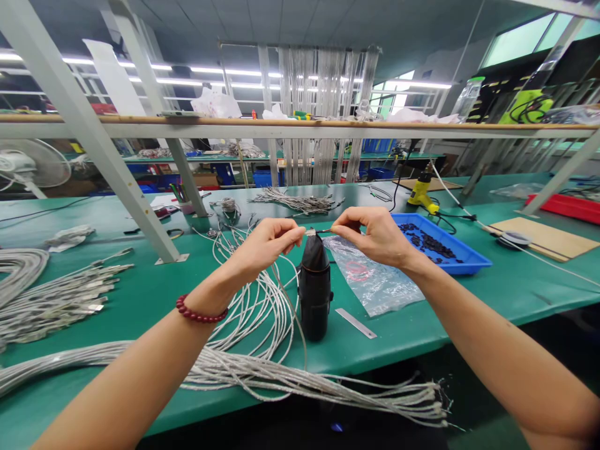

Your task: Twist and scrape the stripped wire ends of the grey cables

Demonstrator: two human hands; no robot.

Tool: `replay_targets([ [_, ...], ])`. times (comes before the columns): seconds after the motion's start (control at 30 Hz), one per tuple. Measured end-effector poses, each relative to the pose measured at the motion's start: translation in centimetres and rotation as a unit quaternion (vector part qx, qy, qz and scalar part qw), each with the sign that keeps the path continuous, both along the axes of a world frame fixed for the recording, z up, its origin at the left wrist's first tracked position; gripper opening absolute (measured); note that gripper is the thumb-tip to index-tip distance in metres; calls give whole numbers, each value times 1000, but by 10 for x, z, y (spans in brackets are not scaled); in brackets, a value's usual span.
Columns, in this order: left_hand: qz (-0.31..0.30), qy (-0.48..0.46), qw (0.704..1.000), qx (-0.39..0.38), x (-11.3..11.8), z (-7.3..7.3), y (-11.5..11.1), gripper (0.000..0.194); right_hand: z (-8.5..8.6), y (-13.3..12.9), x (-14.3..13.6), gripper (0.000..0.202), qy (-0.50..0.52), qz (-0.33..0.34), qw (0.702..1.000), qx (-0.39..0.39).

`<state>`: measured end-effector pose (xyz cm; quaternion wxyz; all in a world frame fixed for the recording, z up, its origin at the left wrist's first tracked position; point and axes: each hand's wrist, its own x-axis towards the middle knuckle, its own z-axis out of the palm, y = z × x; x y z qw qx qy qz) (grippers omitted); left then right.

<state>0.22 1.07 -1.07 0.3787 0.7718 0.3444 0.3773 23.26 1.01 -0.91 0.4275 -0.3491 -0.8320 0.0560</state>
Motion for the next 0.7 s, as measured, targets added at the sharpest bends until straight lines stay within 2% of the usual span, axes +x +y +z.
replay_targets([
  [0.2, 4, -11, 1000, -3, -1, 2, -2, 22, -2, -2, -1, 7, 25, 11, 999, -17],
  [0.53, 34, 102, 992, 59, -5, 5, -6, 31, -1, -4, -1, 5, 22, 26, 999, -9],
  [0.7, 43, 50, 997, 44, -3, 3, -4, 25, -2, -3, -1, 4, 25, 14, 1000, 2],
])
